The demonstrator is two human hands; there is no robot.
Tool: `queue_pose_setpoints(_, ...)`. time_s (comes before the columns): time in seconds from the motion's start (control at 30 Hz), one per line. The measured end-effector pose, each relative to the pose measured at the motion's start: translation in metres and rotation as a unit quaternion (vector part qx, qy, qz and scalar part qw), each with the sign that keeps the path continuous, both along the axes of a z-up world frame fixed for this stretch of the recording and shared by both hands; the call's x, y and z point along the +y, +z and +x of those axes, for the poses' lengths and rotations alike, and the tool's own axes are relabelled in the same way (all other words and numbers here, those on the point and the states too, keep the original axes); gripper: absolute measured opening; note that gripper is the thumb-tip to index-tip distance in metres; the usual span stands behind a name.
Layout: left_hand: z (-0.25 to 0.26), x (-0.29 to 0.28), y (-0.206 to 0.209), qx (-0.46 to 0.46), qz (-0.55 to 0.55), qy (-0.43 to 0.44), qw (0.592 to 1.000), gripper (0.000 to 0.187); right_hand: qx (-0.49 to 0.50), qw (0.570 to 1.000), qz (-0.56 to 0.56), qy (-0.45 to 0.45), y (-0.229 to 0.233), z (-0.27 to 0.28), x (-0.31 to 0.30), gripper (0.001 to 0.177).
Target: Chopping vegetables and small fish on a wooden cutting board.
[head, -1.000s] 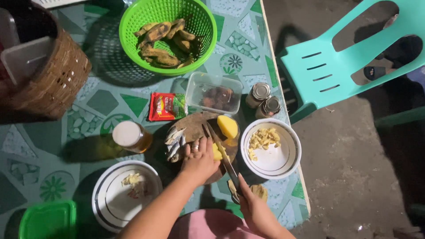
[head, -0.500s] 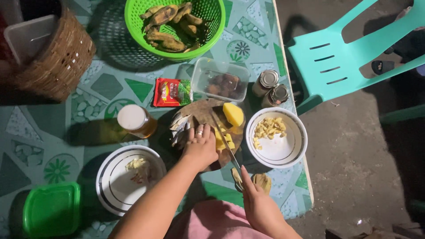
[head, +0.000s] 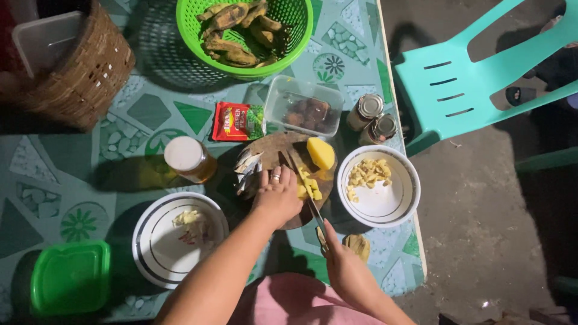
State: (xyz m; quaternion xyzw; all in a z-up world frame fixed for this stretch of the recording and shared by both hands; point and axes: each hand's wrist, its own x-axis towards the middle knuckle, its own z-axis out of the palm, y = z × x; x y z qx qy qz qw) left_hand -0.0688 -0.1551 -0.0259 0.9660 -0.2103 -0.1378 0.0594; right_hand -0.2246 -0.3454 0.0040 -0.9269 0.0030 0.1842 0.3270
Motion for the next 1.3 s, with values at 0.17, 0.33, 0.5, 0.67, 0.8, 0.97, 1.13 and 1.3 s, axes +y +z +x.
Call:
queue_pose_setpoints(0.17, -0.004, 0.002, 0.005, -0.031, -0.053, 0.02, 0.998, 0.1, 0.245, 0.936, 0.205, -0.144, 0.038, 0.027, -0.021, 0.071)
queue_pose_setpoints(0.33, -0.015, -0.001, 0.065, -0.013, -0.129, 0.037, 0.991, 0.101, -0.037, 0.995, 0.085, 0.028, 0.029, 0.024, -0.035, 0.066)
queue_pose_setpoints(0.5, -0.007, -0.002, 0.038, -0.05, -0.238, -0.168, 0.955, 0.037, 0.037, 0.98, -0.181, 0.068, 0.099, 0.037, -0.02, 0.071)
queue_pose_setpoints(0.67, 0.014, -0.002, 0.01, -0.009, -0.241, -0.172, 0.955, 0.032, 0.002, 0.985, -0.161, 0.066, 0.103, 0.015, -0.047, 0.067)
queue_pose_setpoints(0.8, 0.029, -0.011, 0.013, 0.028, -0.237, -0.17, 0.956, 0.042, 0.056, 0.989, -0.137, 0.023, 0.104, -0.006, -0.059, 0.069)
queue_pose_setpoints(0.97, 0.039, -0.016, 0.088, 0.116, -0.217, -0.117, 0.962, 0.082, 0.014, 0.998, 0.057, -0.021, 0.069, -0.024, -0.06, 0.066)
queue_pose_setpoints(1.13, 0.04, 0.011, 0.081, 0.097, -0.191, -0.086, 0.973, 0.094, 0.044, 0.997, 0.057, -0.03, 0.082, -0.012, -0.048, 0.067)
queue_pose_setpoints(1.3, 0.005, 0.018, 0.084, -0.057, -0.199, 0.071, 0.976, 0.084, 0.024, 0.994, 0.096, -0.037, 0.051, -0.02, -0.054, 0.064)
